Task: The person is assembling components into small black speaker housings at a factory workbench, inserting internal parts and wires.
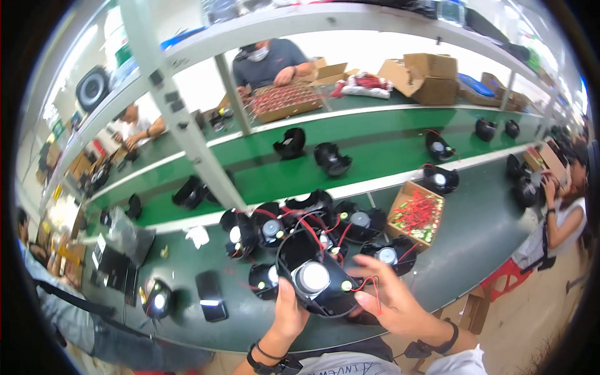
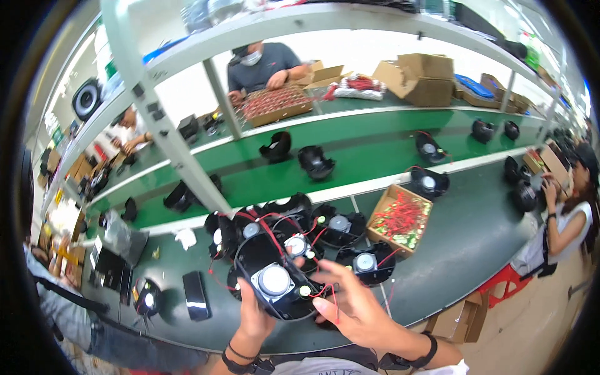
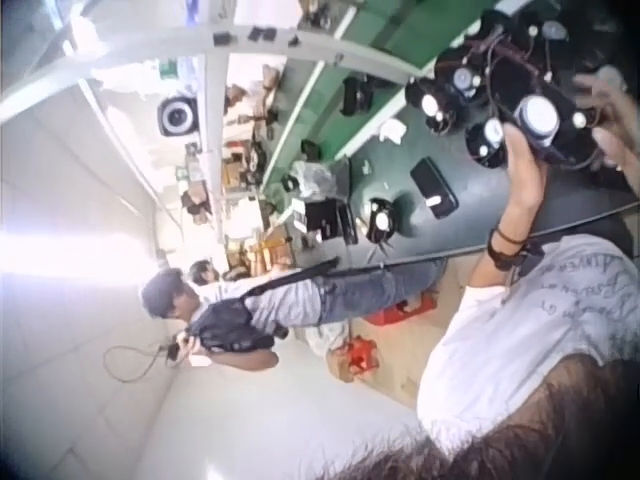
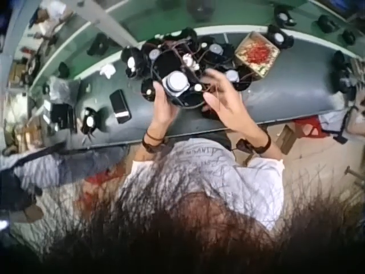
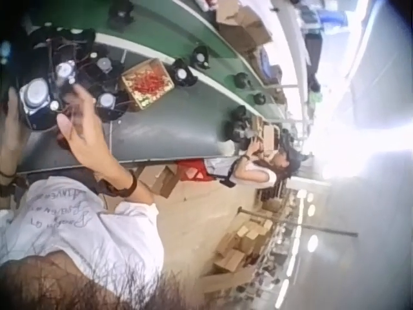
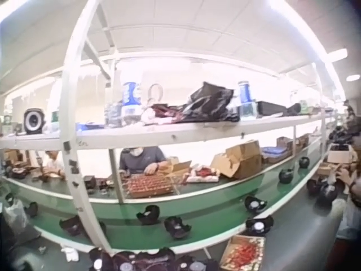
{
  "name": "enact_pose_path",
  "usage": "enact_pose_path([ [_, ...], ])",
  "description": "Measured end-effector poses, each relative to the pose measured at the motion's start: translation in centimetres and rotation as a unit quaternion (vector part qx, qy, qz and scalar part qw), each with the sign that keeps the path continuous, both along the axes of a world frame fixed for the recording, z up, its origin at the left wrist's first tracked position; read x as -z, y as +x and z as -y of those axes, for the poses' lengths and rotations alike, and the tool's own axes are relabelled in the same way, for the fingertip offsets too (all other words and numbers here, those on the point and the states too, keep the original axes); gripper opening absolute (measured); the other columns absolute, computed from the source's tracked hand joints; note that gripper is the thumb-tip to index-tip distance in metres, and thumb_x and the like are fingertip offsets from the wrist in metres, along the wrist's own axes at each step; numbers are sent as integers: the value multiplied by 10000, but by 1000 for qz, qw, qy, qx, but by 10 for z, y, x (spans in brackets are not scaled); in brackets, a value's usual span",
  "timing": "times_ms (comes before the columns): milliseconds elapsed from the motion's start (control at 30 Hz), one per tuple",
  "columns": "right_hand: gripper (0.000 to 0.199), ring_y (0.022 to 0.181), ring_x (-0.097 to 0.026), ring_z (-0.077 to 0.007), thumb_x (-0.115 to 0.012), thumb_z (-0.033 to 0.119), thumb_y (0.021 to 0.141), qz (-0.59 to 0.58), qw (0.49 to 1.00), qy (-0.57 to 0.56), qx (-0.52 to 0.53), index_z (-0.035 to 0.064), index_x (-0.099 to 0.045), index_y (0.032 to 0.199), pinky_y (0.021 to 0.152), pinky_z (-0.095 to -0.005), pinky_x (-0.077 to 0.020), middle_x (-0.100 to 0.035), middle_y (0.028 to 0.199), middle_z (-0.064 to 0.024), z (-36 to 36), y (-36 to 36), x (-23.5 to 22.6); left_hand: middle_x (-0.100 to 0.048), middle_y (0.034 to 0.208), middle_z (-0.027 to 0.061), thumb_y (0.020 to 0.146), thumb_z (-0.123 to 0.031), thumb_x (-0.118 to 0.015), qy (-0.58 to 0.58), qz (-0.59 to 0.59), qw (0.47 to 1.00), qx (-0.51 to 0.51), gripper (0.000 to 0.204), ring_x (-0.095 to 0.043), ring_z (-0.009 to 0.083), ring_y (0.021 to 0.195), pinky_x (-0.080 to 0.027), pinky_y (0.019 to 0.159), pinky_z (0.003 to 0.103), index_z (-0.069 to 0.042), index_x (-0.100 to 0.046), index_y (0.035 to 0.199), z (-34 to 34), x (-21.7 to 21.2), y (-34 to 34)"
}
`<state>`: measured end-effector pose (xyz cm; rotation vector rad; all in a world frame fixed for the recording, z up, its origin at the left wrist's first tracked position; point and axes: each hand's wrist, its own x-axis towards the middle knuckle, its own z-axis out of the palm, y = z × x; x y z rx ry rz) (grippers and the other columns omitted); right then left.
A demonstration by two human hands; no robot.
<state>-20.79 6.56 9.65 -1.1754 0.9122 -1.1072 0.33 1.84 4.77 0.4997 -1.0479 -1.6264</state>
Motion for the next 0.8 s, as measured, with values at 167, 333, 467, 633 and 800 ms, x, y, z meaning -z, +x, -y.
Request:
enact_pose_path([
  [167, 495, 1134, -652, -172, -602, 232, 1097, 31, 996, 51, -62, 15, -436, 1509, 840, -357, -666, -600, 1271, -116, 39, -8, -8, -393, 1565, 202, 1048, -484, -563, -119, 183, 973, -78, 885, -455, 306, 1428, -369, 1194, 462, 18, -132, 1637, 10, -8, 4],
  [333, 400, 1114, -692, -206, -644, 212, 1075, 37, 998, -21, 56, 55, -489, 1409, 855, -391, -674, -605, 1282, -102, 109, -35, -26, -402, 1608, 225, 1035, -190, -626, -88, 215, 971, -59, 748, -408, 326, 1487, -345, 1211, 490, -11, -225, 1641, 9, -4, 22],
  [467, 390, 958, -755, -261, -703, 126, 1028, -28, 994, -15, 103, 35, -479, 1334, 798, -374, -680, -632, 1201, -187, 214, -46, -26, -589, 1417, 229, 1045, -136, -589, -79, 210, 965, -136, 563, -599, 288, 1297, -500, 1081, 434, 9, -361, 1540, -13, 21, 47],
  [633, 441, 951, -763, -301, -743, -56, 905, -193, 969, 62, 142, 0, -526, 1285, 734, -367, -705, -661, 1179, -180, 348, 3, 32, -696, 1168, 123, 1076, -171, -601, 18, 177, 954, -240, 369, -657, 185, 1049, -525, 957, 332, -9, -526, 1399, -48, 24, 72],
  [800, 486, 1056, -750, -414, -804, 85, 869, -333, 934, 109, 69, -22, -612, 1303, 752, -428, -689, -691, 1236, -238, 397, 23, 75, -732, 1028, 123, 1066, -114, -607, 4, 217, 911, -350, 317, -683, 187, 945, -545, 888, 316, 1, -541, 1354, -70, 61, 105],
])
